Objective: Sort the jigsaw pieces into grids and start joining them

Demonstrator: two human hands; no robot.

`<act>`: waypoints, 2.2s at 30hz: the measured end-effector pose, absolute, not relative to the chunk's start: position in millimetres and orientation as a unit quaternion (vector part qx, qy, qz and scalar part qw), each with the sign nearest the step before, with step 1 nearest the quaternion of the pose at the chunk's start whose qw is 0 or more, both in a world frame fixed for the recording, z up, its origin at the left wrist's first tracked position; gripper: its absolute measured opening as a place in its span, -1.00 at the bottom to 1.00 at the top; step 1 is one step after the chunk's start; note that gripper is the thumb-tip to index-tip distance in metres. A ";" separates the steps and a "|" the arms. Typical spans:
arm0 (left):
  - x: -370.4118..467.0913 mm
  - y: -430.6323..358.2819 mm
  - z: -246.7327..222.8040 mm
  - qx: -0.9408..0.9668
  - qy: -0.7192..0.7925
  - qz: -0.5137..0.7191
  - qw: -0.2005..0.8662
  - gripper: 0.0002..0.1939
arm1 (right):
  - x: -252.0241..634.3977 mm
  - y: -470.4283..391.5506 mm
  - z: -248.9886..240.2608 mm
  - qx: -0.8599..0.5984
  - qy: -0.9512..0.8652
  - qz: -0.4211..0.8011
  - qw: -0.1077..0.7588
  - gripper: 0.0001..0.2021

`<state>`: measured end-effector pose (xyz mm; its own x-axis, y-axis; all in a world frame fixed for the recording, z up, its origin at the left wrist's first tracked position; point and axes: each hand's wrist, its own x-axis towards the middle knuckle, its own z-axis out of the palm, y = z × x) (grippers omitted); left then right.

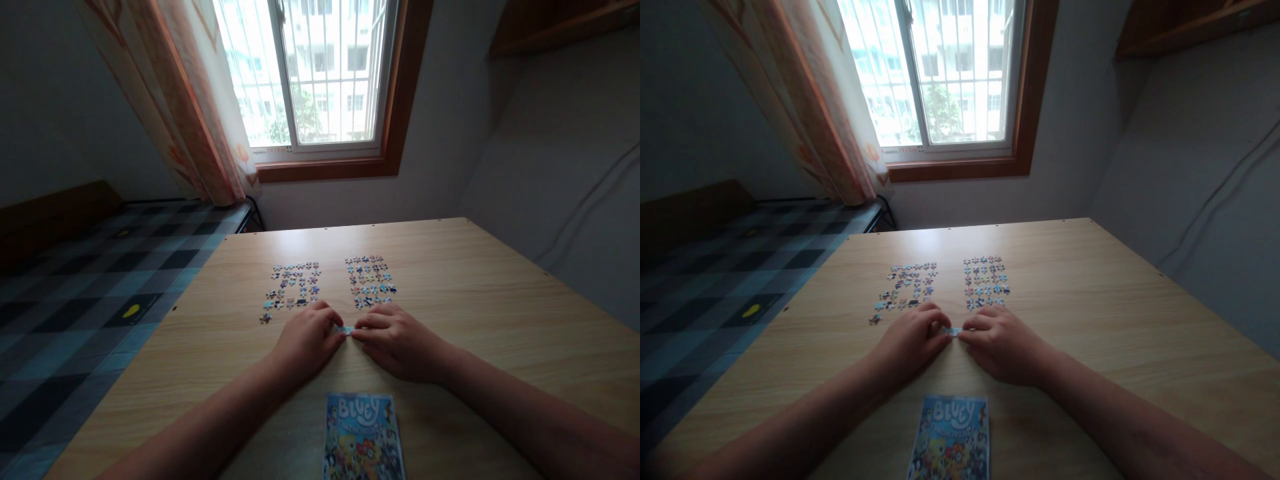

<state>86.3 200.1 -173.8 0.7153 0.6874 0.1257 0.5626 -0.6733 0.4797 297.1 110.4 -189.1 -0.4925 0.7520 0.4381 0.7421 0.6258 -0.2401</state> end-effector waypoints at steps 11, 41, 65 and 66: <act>76.7 204.5 -184.0 0.931 0.260 0.197 0.164 -0.86 | 297.2 111.0 -190.7 -0.439 -0.863 0.010 0.248 -0.73; 77.1 203.6 -181.1 0.906 0.286 0.231 0.208 -0.79 | 309.0 107.5 -193.0 -0.454 -0.840 0.020 0.297 -0.78; 76.4 199.5 -184.9 0.913 0.273 0.225 0.203 -0.81 | 307.1 108.5 -196.2 -0.464 -0.842 0.000 0.276 -0.77; 76.4 199.3 -184.7 0.913 0.276 0.224 0.202 -0.81 | 306.6 108.5 -196.0 -0.465 -0.841 0.000 0.278 -0.77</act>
